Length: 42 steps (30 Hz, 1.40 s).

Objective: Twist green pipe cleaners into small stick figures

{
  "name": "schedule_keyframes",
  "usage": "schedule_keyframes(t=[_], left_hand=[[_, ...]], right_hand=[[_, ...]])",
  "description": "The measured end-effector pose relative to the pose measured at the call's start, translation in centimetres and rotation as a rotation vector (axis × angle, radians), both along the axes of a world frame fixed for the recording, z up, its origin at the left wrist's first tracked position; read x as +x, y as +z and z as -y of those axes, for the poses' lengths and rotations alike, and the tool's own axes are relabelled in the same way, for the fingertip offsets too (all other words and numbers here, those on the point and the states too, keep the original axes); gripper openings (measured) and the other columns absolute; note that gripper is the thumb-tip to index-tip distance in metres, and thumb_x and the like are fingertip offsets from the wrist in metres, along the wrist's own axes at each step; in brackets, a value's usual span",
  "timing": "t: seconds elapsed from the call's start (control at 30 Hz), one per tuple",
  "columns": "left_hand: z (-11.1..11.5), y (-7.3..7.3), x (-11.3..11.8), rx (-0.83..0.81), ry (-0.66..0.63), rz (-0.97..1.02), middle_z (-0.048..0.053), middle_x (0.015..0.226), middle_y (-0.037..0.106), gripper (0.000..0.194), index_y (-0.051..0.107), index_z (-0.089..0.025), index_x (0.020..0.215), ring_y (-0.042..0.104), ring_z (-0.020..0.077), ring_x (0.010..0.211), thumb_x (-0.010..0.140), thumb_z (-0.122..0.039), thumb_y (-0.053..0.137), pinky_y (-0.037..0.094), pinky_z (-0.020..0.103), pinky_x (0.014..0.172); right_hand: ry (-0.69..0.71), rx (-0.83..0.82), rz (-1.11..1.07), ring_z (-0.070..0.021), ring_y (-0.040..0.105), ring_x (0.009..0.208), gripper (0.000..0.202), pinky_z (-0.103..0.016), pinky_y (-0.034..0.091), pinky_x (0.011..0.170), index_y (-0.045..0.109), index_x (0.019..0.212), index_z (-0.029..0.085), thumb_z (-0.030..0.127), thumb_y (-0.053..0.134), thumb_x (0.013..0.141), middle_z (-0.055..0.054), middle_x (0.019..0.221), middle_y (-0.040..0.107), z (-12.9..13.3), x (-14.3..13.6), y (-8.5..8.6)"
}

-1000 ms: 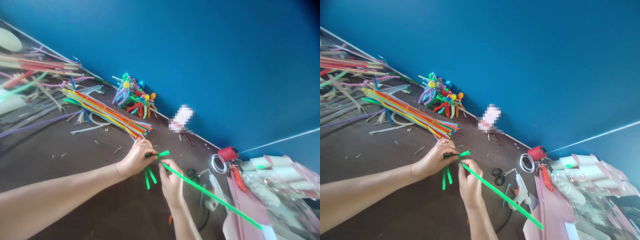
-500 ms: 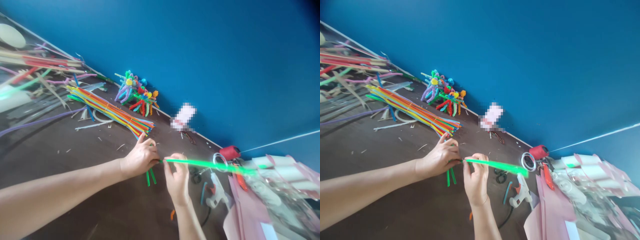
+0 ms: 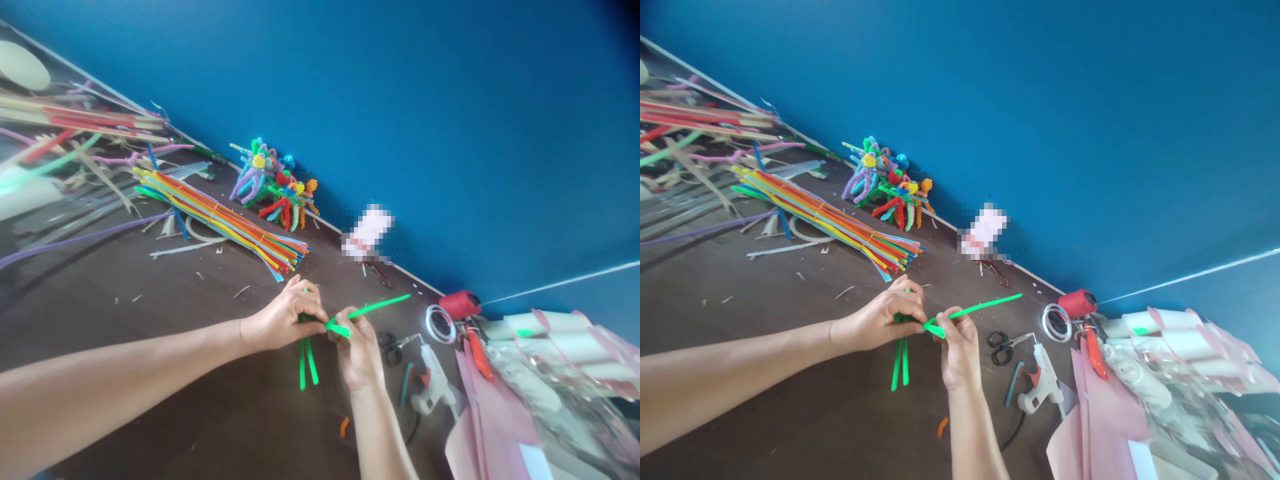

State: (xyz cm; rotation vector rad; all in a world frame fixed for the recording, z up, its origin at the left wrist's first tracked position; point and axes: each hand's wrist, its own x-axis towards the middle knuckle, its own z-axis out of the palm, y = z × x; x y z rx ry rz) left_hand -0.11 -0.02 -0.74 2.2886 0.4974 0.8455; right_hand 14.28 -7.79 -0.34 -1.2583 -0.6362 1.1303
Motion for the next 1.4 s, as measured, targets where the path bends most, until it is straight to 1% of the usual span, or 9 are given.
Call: schedule_keyframes(t=[0.13, 0.27, 0.43, 0.53, 0.7, 1.0, 1.17, 1.3, 1.4], left_hand=[[-0.1, -0.4, 0.2, -0.097, 0.061, 0.010, 0.002, 0.075, 0.059, 0.016, 0.064, -0.020, 0.079, 0.050, 0.0164, 0.083, 0.076, -0.032, 0.054, 0.033, 0.032, 0.084], [-0.2, -0.3, 0.3, -0.112, 0.076, 0.027, 0.002, 0.072, 0.060, 0.015, 0.062, -0.018, 0.077, 0.052, 0.0161, 0.080, 0.076, -0.030, 0.054, 0.036, 0.030, 0.078], [-0.4, -0.2, 0.3, -0.148, 0.127, 0.057, 0.004, 0.076, 0.062, 0.015, 0.062, -0.017, 0.077, 0.054, 0.0160, 0.078, 0.076, -0.029, 0.053, 0.038, 0.030, 0.077], [-0.4, -0.2, 0.3, -0.169, 0.189, 0.030, 0.003, 0.078, 0.063, 0.013, 0.061, -0.016, 0.076, 0.055, 0.0164, 0.079, 0.075, -0.028, 0.055, 0.036, 0.033, 0.082], [-0.4, -0.4, 0.2, -0.064, 0.259, -0.051, 0.001, 0.075, 0.063, 0.011, 0.062, -0.019, 0.074, 0.053, 0.0179, 0.085, 0.075, -0.028, 0.055, 0.027, 0.039, 0.089], [-0.5, -0.7, 0.1, -0.035, 0.243, -0.087, 0.000, 0.075, 0.063, 0.012, 0.064, -0.022, 0.078, 0.051, 0.0173, 0.087, 0.076, -0.026, 0.053, 0.024, 0.040, 0.089], [-0.2, -0.1, 0.0, 0.033, 0.263, -0.099, 0.001, 0.071, 0.062, 0.010, 0.064, -0.021, 0.073, 0.051, 0.0182, 0.084, 0.073, -0.024, 0.054, 0.025, 0.040, 0.089], [0.2, 0.4, -0.2, 0.135, 0.272, -0.134, 0.001, 0.065, 0.060, 0.013, 0.064, -0.021, 0.068, 0.050, 0.0177, 0.081, 0.073, -0.023, 0.052, 0.018, 0.046, 0.093], [0.3, 0.5, -0.3, 0.210, 0.232, -0.146, 0.000, 0.063, 0.058, 0.012, 0.063, -0.022, 0.069, 0.049, 0.0181, 0.084, 0.073, -0.021, 0.052, 0.010, 0.050, 0.096]], right_hand=[[-0.016, 0.069, 0.068, -0.0079, 0.042, 0.047, 0.018, -0.020, 0.034, 0.048, 0.051, 0.068, 0.017, 0.025, 0.066, 0.063, 0.006, 0.052, 0.047, -0.1, 0.2, -0.4], [-0.033, 0.072, 0.228, -0.0086, 0.044, 0.049, 0.014, -0.020, 0.035, 0.050, 0.052, 0.069, 0.017, 0.024, 0.063, 0.066, 0.006, 0.053, 0.049, 0.0, 0.1, -0.6], [0.025, 0.024, 0.462, -0.0090, 0.045, 0.050, 0.014, -0.020, 0.037, 0.052, 0.051, 0.065, 0.016, 0.027, 0.057, 0.073, 0.005, 0.052, 0.050, 0.2, -0.1, -0.3], [0.063, 0.010, 0.648, -0.0098, 0.047, 0.052, 0.017, -0.021, 0.038, 0.053, 0.051, 0.063, 0.017, 0.029, 0.055, 0.075, 0.004, 0.054, 0.051, 0.4, -0.2, -0.1], [0.081, 0.050, 0.942, -0.0116, 0.049, 0.055, 0.013, -0.022, 0.040, 0.054, 0.055, 0.068, 0.016, 0.026, 0.053, 0.076, 0.001, 0.059, 0.055, 0.7, -0.8, 0.3], [0.103, 0.070, 1.073, -0.0110, 0.050, 0.052, 0.012, -0.020, 0.040, 0.051, 0.057, 0.073, 0.017, 0.026, 0.050, 0.078, 0.001, 0.060, 0.058, 1.1, -1.0, 0.4], [0.139, 0.091, 1.161, -0.0125, 0.054, 0.056, 0.014, -0.021, 0.041, 0.054, 0.058, 0.074, 0.017, 0.026, 0.049, 0.080, -0.001, 0.062, 0.060, 1.3, -0.9, 0.6], [0.192, 0.142, 1.277, -0.0152, 0.058, 0.065, 0.012, -0.024, 0.043, 0.062, 0.060, 0.080, 0.018, 0.023, 0.049, 0.081, -0.004, 0.070, 0.062, 1.5, -0.9, 0.7], [0.162, 0.224, 1.379, -0.0163, 0.057, 0.068, 0.013, -0.027, 0.043, 0.066, 0.061, 0.080, 0.018, 0.021, 0.049, 0.081, -0.005, 0.069, 0.061, 1.4, -0.7, 0.9]])
